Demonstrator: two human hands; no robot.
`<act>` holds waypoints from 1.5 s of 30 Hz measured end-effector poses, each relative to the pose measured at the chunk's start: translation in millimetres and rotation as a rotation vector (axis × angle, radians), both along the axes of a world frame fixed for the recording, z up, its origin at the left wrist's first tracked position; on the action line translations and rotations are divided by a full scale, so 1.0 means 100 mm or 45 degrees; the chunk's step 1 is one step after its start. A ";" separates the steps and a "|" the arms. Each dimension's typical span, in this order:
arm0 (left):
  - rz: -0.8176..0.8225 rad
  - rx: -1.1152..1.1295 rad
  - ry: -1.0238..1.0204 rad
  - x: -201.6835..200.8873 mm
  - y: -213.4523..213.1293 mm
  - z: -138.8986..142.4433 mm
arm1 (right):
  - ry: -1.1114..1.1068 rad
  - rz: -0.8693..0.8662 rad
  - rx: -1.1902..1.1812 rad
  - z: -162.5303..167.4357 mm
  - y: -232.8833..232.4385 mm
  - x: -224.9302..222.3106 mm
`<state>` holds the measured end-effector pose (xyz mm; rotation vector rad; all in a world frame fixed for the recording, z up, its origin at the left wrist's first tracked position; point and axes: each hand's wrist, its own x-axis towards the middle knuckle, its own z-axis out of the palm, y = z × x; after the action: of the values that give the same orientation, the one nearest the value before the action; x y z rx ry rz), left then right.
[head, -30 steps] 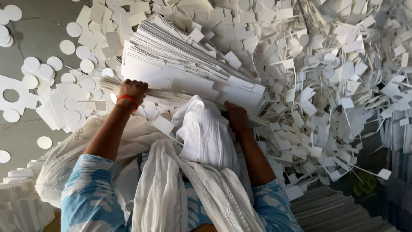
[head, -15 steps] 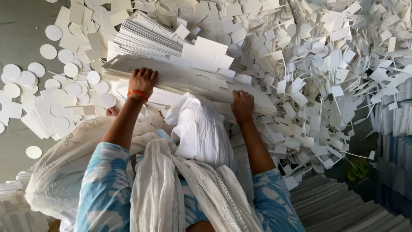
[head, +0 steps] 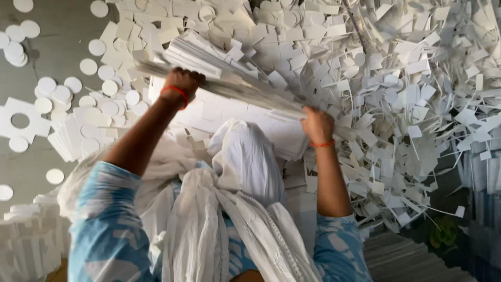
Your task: The person sits on the floor and sorts through stacks of white paper cutouts with circular holes. They pick up sheets, separate them, and place them into piles while surrounded by loose paper pieces.
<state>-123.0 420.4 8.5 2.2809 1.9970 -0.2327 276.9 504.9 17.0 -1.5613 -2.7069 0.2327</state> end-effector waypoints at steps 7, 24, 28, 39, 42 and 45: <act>0.223 -0.455 0.126 0.03 -0.79 2.36 | -0.022 0.298 -0.096 1.76 -0.15 0.18; 0.165 -0.737 -0.715 -0.58 -2.09 0.46 | -0.280 0.579 -1.496 0.61 -0.02 -0.69; 0.245 -0.549 -0.741 -0.68 -2.29 0.46 | -0.205 0.560 -1.424 0.64 0.04 -0.82; 0.374 -0.444 -0.662 -0.70 -2.28 0.60 | -0.228 0.528 -1.162 0.86 0.00 -1.01; 0.316 -0.225 -0.724 -0.58 -2.50 0.48 | -0.181 0.593 -1.059 0.77 -0.07 -0.84; 0.481 -0.009 -0.712 -0.49 -2.83 0.42 | -0.008 0.634 -0.895 0.74 -0.08 -0.48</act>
<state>-171.6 137.3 50.6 1.6557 2.0304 0.3839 228.7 497.1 91.2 -0.8804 -3.1496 1.2932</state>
